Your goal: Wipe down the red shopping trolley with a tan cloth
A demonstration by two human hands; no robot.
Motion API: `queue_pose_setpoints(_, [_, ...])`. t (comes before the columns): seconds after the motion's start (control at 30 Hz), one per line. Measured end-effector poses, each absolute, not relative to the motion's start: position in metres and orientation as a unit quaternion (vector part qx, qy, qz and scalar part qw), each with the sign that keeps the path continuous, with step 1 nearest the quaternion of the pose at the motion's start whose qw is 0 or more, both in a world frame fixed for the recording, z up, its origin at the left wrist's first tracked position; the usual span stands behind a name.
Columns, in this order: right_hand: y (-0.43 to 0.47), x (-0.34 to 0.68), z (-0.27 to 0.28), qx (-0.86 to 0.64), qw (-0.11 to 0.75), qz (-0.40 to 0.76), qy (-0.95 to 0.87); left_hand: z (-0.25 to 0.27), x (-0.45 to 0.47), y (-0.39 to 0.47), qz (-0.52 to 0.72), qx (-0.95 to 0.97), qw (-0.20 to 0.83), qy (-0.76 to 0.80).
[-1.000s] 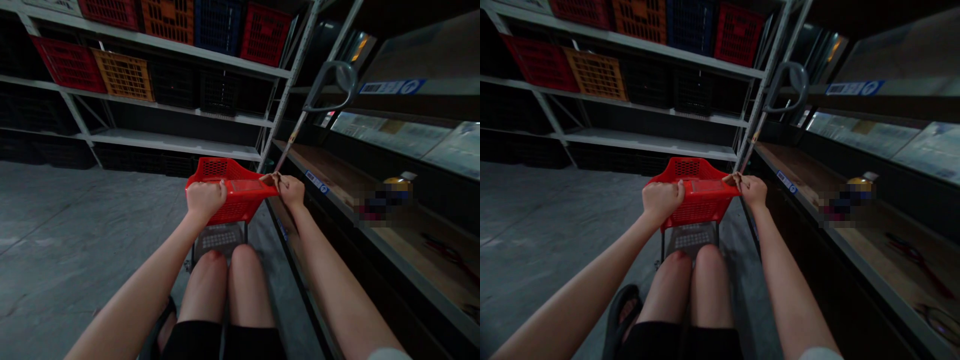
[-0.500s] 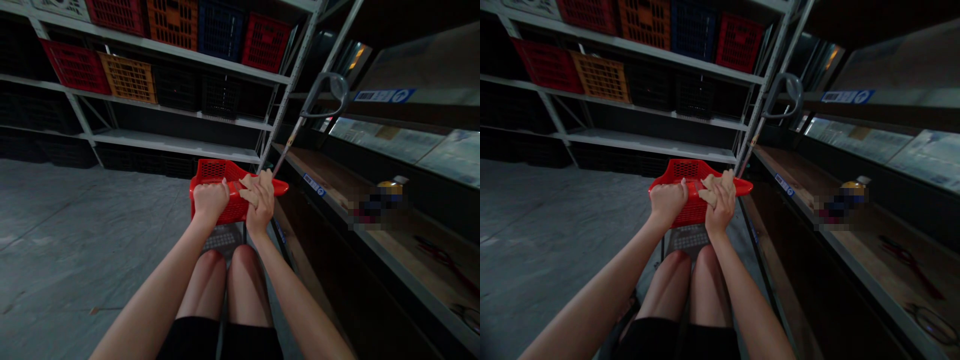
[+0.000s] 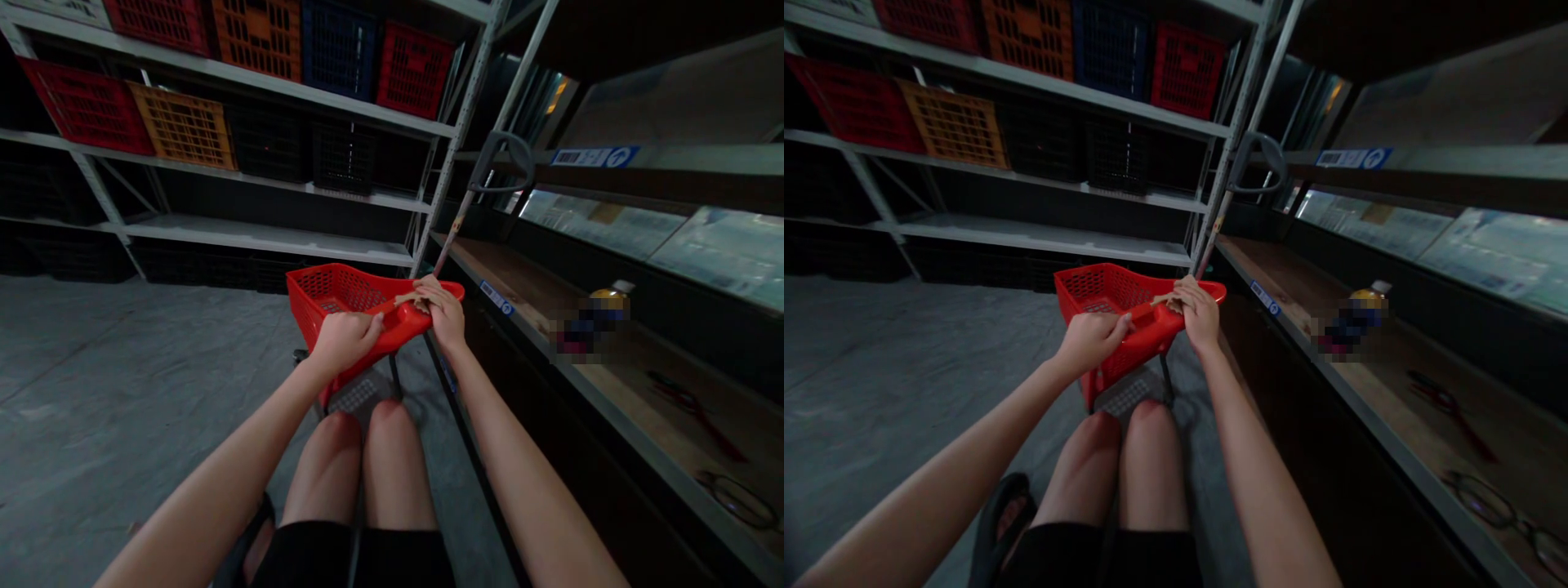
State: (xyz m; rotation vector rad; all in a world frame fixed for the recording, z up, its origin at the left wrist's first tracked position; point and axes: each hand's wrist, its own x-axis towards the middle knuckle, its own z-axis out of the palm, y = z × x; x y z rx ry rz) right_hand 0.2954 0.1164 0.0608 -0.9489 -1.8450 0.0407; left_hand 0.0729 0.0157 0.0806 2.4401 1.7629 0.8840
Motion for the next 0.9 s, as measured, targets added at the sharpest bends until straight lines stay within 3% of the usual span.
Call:
queue_pose_setpoints(0.13, [0.047,0.256,0.029,-0.370,0.589,-0.025,-0.718,0.045,0.079,0.026,0.400,0.728,-0.021,0.556])
queue_pose_setpoints(0.27, [0.018,0.237,0.013,-0.320,0.583,-0.054,-0.744,0.034,0.092,0.025,0.461,0.691,-0.057,0.554])
queue_pose_setpoints(0.43, [0.099,0.290,0.035,-0.337,0.500,-0.016,-0.798,0.037,0.103,0.021,0.445,0.672,-0.060,0.589])
queue_pose_setpoints(0.6, [0.168,0.330,0.059,-0.444,0.529,0.114,-0.715,0.037,0.133,0.021,0.433,0.693,-0.103,0.567])
queue_pose_setpoints(0.9, [0.027,0.308,0.045,-0.383,0.489,0.060,-0.781,0.037,0.151,0.016,0.455,0.749,-0.066,0.477])
